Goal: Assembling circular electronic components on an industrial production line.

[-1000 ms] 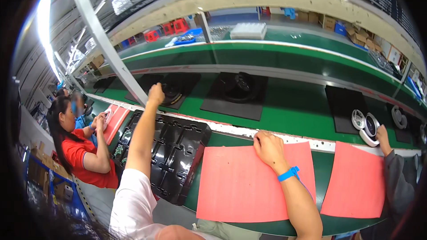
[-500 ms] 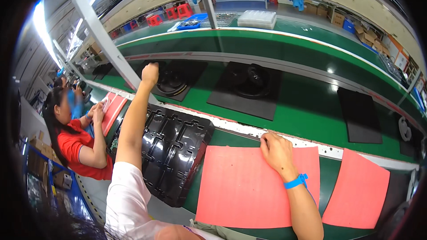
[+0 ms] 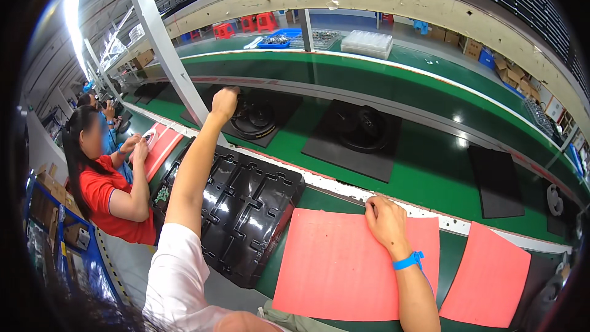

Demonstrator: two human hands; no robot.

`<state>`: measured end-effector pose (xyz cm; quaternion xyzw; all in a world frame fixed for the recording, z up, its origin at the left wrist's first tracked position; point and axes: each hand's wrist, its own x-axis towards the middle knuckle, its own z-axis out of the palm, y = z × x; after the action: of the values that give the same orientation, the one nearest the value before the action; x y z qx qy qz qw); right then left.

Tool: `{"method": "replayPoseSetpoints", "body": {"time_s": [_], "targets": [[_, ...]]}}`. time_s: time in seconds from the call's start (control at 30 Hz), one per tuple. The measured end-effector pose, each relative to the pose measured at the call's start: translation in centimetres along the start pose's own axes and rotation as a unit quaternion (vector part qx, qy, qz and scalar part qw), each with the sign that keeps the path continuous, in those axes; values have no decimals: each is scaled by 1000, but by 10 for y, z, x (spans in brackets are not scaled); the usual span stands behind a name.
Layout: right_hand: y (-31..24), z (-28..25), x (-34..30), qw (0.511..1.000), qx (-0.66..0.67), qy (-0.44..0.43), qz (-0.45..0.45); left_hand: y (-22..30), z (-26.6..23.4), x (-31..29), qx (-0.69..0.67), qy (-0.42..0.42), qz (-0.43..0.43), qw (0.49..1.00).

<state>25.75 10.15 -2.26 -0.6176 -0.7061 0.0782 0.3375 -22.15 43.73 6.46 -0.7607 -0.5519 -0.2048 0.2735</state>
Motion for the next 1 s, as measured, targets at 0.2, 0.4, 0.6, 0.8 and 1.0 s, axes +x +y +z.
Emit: {"method": "replayPoseSetpoints", "body": {"time_s": [0.2,0.4,0.6,0.8,1.0], "targets": [[0,1,-1,1000,4,7,3,13,8,3,-19,33,28,999],[1,2,0,1000,14,26,-8,27,29,-10,-15,-23,24,999],[6,5,0,999,19,33,-13,28,33,-15,-18,-96,-91,991],[3,4,0,999,19,24,-18,18,33,-20,-38,-121,-141,982],[5,3,-2,1000,18,20,-8,27,29,-23,-44,-196,-170,965]]}}
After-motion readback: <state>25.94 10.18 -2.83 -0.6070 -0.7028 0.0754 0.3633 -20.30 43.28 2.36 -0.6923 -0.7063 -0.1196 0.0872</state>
